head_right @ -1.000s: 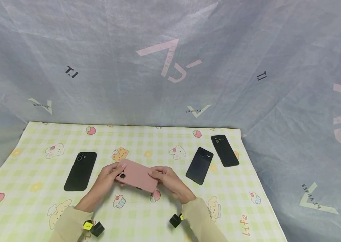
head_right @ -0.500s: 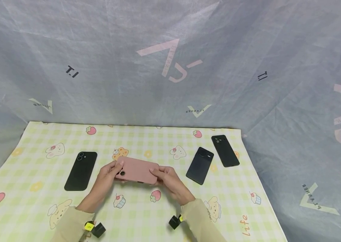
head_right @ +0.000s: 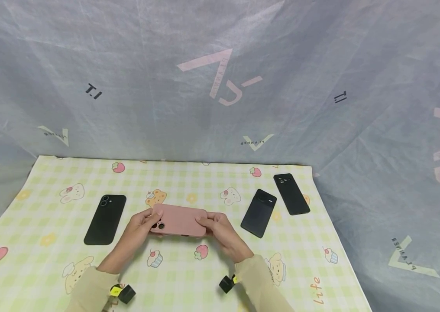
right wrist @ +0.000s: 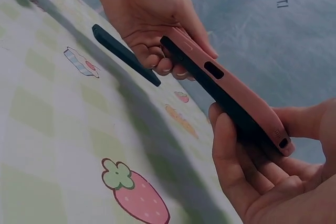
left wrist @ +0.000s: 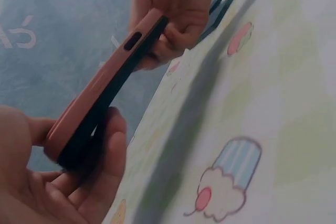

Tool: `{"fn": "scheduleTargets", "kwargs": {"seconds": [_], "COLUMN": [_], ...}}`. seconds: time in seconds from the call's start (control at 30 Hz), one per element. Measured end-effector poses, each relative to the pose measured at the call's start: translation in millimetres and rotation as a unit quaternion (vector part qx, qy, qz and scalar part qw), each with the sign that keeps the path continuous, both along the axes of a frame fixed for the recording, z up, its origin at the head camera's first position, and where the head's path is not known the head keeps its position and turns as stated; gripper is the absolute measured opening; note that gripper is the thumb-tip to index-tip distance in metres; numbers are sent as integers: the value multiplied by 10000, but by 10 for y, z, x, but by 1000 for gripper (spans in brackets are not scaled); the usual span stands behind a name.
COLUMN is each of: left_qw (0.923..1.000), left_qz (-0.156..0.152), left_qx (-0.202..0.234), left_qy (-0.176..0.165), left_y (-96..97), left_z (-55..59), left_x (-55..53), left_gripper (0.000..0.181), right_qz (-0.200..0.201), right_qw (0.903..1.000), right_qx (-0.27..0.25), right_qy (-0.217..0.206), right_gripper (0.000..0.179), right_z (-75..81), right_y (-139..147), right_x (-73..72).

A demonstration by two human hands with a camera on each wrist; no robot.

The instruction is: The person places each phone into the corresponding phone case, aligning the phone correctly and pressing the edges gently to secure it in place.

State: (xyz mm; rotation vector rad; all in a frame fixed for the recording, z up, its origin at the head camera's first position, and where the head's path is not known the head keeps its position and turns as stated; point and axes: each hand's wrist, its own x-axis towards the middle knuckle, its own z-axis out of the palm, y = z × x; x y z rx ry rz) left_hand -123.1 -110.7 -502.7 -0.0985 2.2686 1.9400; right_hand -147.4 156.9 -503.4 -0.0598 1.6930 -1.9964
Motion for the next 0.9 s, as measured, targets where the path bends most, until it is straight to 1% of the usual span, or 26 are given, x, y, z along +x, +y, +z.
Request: {"fn": "scheduleTargets", "kwargs": {"seconds": [0.13,0.2,0.27,0.37,0.47,0.7,0.9], "left_qw": [9975,9946,9925,9915,9908,9882,9878], "left_qz": [-68,-22,58,135,130,86,13], "left_qx": [-695,-1019,-1199,-1275,-1316,-1480,-1494], "left_qy": [112,177,209,239,277,384,442], "left_y": [-21,-31,-39,-49,-53,-65,-74], "left_z": [12,20,34,46,51,25,16], "left_x": [-9,-12,-15,-27,-37,-43,-39], "left_gripper": [35,33,34,41,45,43,42], "right_qz": [29,29,49,96,162,217,240], "right_qw": [10000,10000,10000,9998,9997,9996,9995], "right_qx": [-6,16,63,148,174,96,122], "right_qy": [28,31,44,54,83,125,182], "right_gripper": [26,27,30,33,34,36,38], "right_z": [-16,-23,-29,-32,-27,-23,-35], "right_y": [10,14,19,24,26,24,25], "right_x": [-6,-7,-7,-5,1,13,10]}}
